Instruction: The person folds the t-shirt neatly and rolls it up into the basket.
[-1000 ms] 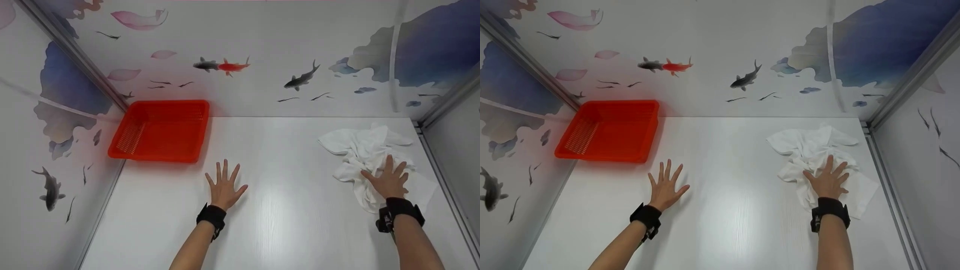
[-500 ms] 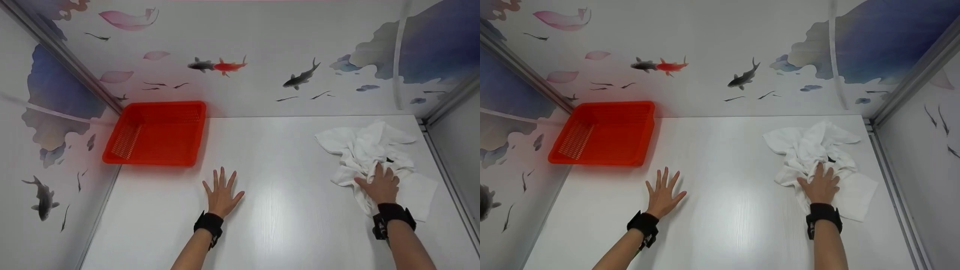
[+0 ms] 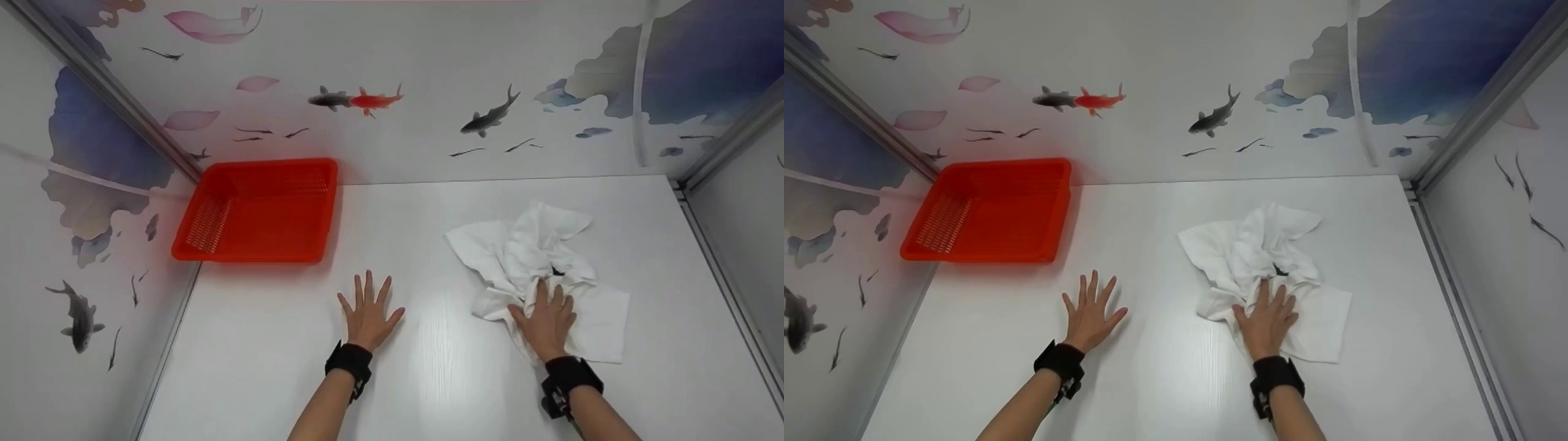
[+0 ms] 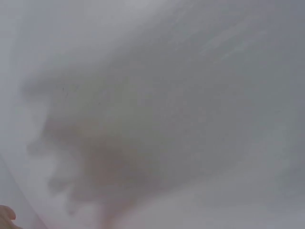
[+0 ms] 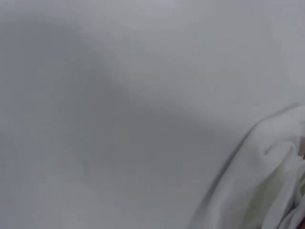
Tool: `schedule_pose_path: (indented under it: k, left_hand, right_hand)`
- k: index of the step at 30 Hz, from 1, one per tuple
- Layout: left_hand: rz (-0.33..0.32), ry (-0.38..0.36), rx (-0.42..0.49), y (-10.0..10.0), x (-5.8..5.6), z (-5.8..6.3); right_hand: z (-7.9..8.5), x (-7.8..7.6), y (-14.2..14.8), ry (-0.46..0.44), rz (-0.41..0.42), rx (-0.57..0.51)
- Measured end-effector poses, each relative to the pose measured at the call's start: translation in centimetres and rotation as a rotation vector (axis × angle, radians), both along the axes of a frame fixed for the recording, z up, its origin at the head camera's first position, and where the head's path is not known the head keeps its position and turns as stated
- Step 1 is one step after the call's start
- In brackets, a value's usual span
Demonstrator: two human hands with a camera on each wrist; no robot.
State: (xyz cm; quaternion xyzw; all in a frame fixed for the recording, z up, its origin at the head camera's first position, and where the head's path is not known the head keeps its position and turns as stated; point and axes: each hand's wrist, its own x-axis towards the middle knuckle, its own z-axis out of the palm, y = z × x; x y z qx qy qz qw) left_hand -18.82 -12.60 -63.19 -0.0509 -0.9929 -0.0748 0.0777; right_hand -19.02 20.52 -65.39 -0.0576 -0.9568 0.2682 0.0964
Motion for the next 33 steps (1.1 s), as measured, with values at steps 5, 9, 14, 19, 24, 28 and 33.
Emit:
schedule_pose_path:
  k: [5,9,14,19,24,28,33]
  left_hand:
    - [0.008,-0.022,0.021,-0.1,0.8,0.1]
    - [0.003,-0.033,0.039,0.0,1.4,0.3]
    - [0.005,-0.042,0.053,-0.1,1.9,0.3]
    - [0.037,-0.061,0.087,-0.1,1.2,0.2]
    - [0.069,-0.107,0.168,0.2,-0.6,0.3]
    - [0.088,-0.163,0.234,0.5,-2.4,0.3]
    - [0.131,-0.177,0.285,0.9,-4.2,0.0]
  right_hand:
    - [-0.9,2.7,-5.3,0.103,-0.004,0.005]
    - [-1.0,4.6,-8.8,0.113,-0.003,-0.020]
    - [0.1,6.6,-11.0,-0.018,0.020,-0.083]
    - [1.5,6.9,-9.8,-0.026,-0.028,-0.098]
    - [1.8,4.4,-6.3,0.280,-0.079,-0.078]
    - [2.1,1.1,-3.6,0.315,-0.045,-0.103]
    - [3.0,-2.0,-1.3,-0.039,0.024,-0.199]
